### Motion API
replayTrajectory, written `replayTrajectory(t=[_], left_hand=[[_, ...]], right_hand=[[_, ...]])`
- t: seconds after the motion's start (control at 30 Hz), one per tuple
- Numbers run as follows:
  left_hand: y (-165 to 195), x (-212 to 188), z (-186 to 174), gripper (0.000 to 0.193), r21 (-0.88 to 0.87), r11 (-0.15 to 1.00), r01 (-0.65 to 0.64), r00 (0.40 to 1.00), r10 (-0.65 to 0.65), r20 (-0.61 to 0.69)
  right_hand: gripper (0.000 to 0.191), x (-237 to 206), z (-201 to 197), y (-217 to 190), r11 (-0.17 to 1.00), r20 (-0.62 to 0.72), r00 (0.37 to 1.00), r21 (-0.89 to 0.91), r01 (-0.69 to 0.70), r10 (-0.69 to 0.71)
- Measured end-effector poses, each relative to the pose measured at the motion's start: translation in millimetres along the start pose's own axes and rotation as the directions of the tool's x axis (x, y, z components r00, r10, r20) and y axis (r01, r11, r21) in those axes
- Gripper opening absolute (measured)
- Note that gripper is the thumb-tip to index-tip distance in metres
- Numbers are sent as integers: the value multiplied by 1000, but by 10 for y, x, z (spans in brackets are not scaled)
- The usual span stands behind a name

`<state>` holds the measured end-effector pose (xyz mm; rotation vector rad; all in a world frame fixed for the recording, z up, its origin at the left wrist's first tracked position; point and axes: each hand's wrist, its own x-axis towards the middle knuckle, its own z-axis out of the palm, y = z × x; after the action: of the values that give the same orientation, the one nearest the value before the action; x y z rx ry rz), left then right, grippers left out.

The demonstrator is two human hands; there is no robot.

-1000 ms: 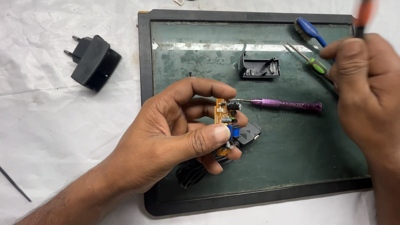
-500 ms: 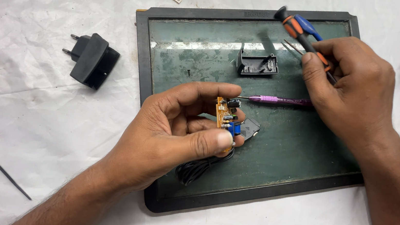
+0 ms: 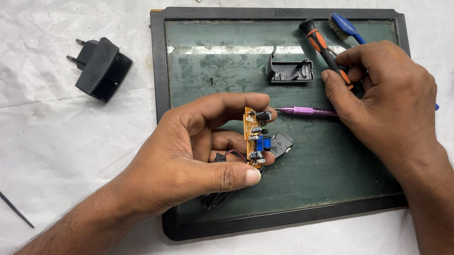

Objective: The person repairs a power adapter on a work mat. They use a screwdriver to work on the circuit board, brush the board clean, fit the board into the plastic housing, snap the casing closed, tighten a screw, and coil the cable around the assembled charger.

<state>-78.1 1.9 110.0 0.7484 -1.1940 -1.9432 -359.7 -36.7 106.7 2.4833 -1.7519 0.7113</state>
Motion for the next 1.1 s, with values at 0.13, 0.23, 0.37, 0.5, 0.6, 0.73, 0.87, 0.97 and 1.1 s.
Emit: replayTrajectory(t=[0.13, 0.23, 0.37, 0.5, 0.6, 0.73, 0.87, 0.97, 1.1], left_hand=[[2, 8, -1, 70, -31, 999, -32, 999, 32, -2], [9, 22, 6, 68, -34, 999, -18, 1000, 18, 3], [20, 22, 3, 67, -32, 999, -15, 1000, 16, 8], [19, 33, 14, 67, -25, 1000, -13, 1000, 13, 3], [23, 43, 29, 68, -41, 999, -1, 1000, 1, -8], [22, 41, 37, 69, -51, 999, 4, 1000, -5, -14], [24, 26, 37, 68, -68, 998, -11, 1000, 10, -5], [23, 23, 31, 68, -70, 997, -13, 1000, 13, -1], [-2, 18, 38, 67, -63, 998, -25, 1000, 25, 9]], right_hand=[[20, 10, -23, -23, 997, -24, 997, 45, 70, -69], [21, -1, -77, -64, 999, -56, 998, 42, 11, -9], [13, -20, -165, -14, 997, -154, 988, 77, 26, -14], [6, -40, -235, 171, 987, -136, 988, 151, -58, 79], [7, -83, -249, 279, 979, -103, 984, 157, -131, 148], [8, -102, -273, 357, 974, -83, 979, 145, -174, 187], [7, -112, -297, 393, 987, -94, 987, 104, -121, 131], [6, -177, -260, 399, 985, -114, 985, 133, -112, 128], [15, -174, -172, 510, 999, -133, 990, 21, -38, 41]])
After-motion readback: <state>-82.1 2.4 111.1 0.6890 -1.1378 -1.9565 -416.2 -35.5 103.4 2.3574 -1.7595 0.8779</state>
